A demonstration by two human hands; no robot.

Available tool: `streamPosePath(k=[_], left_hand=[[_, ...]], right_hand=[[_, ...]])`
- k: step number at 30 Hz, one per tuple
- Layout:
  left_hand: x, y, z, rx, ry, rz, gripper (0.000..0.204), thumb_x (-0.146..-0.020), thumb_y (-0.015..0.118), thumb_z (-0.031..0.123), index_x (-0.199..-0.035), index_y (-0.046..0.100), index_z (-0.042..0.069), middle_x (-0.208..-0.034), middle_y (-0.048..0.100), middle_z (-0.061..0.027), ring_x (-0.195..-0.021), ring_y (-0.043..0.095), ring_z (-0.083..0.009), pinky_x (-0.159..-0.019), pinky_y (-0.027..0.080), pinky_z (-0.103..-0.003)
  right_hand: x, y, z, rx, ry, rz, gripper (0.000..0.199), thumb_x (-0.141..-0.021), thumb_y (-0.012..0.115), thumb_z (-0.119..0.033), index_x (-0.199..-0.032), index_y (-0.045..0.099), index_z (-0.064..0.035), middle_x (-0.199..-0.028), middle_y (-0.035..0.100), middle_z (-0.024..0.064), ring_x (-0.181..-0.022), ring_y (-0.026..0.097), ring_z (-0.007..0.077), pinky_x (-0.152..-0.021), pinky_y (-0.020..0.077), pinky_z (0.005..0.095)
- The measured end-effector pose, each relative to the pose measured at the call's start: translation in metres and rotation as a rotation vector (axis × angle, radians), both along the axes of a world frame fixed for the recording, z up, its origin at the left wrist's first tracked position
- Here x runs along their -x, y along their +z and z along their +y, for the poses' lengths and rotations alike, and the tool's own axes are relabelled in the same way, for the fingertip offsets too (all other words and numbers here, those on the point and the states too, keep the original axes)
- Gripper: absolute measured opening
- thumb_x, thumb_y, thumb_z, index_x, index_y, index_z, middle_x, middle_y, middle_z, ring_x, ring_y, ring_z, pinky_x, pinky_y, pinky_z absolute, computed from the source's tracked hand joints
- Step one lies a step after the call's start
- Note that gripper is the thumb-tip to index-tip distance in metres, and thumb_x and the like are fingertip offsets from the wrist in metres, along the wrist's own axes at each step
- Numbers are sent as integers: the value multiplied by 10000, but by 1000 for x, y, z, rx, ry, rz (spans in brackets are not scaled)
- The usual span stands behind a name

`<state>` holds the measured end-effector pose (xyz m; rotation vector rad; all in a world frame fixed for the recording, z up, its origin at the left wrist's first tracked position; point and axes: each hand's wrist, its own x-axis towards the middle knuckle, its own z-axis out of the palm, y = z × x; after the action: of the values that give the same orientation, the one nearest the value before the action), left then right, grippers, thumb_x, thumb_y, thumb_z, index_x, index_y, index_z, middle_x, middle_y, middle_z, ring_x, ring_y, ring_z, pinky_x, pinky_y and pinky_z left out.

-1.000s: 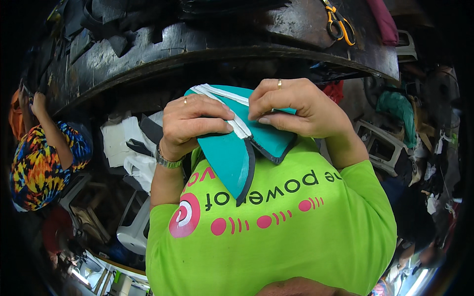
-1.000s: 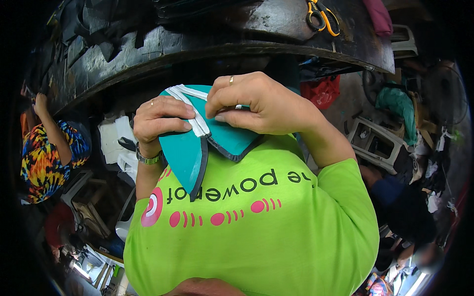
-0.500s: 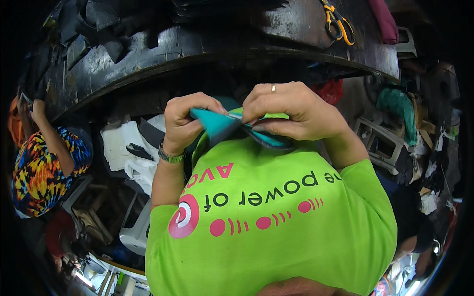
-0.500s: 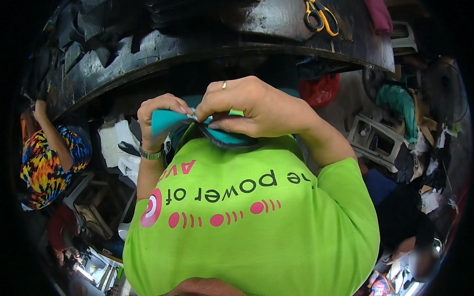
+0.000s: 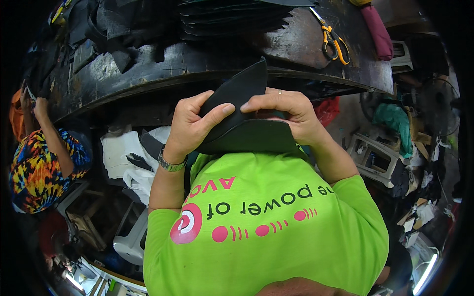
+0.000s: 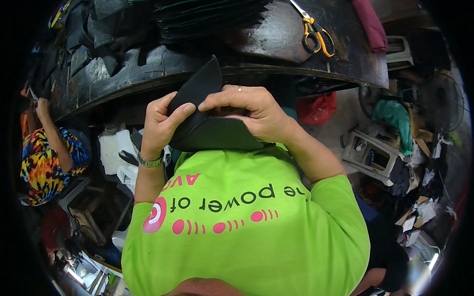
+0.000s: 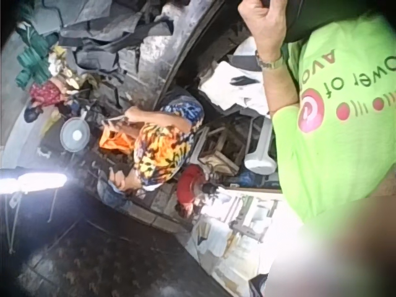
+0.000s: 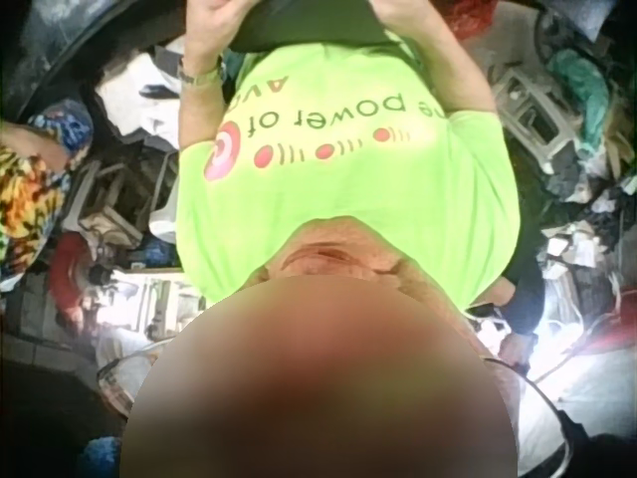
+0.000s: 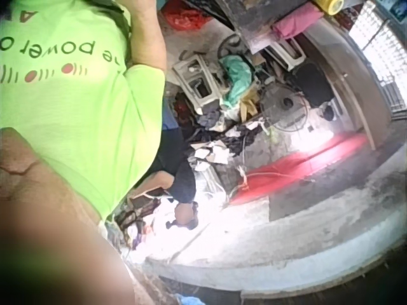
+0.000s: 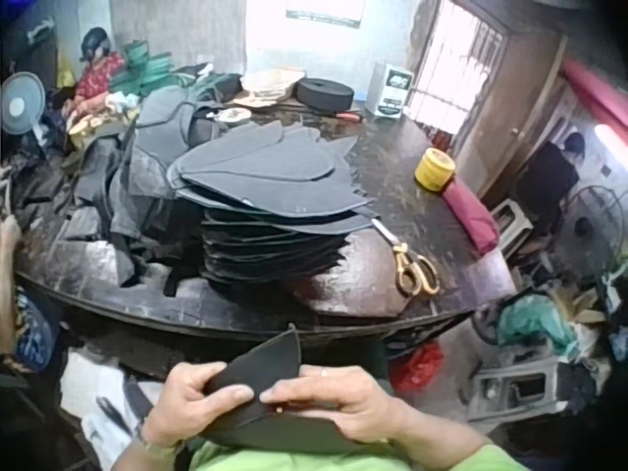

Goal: The person repeatedly picks up black and teal footwear components, aligns and folds them together, and stacks the assembled units on the table. They also open a small jar and place it on the table while continuing to handle the footwear parts.

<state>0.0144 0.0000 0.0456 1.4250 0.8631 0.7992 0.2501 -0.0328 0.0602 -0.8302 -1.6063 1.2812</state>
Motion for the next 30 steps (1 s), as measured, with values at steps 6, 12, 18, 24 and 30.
streamPosePath(k=[6,12,18,24,30], left_hand=[[1,-2,-3,32,5,-16,218,-925,726,168,-986,711,-42,-788,722,-47,-677,652,-71,-598,502,-207],[1,-6,-5,160,-16,-48,232,-924,729,166,-1012,713,-48,-814,723,-45,-686,645,-63,-610,505,-199],[3,-9,-8,196,14,-106,205,-915,738,142,-1000,714,-43,-823,715,-28,-699,637,-54,-620,505,-196],[8,-16,-12,203,62,-210,150,-892,755,93,-967,711,-29,-830,705,-10,-726,629,-40,-638,505,-192],[12,-18,-14,187,73,-265,132,-859,776,48,-954,711,-17,-841,708,-9,-737,632,-41,-655,511,-195]], right_hand=[[-6,1,-2,-37,27,-62,308,-842,762,-68,-1146,724,-37,-935,701,74,-821,667,163,-730,514,258],[-6,-4,2,-151,49,-107,281,-812,794,-132,-1076,754,-46,-867,688,64,-748,655,159,-655,504,264],[2,0,-3,-188,-13,-134,255,-788,795,-101,-1029,757,-25,-826,681,76,-728,653,177,-639,503,273],[15,-1,-13,-128,-105,-55,207,-796,749,6,-1002,737,-15,-870,687,84,-770,643,181,-679,511,274],[22,1,-23,-71,-171,-37,191,-815,714,35,-999,720,-14,-931,666,86,-836,618,175,-720,487,271]])
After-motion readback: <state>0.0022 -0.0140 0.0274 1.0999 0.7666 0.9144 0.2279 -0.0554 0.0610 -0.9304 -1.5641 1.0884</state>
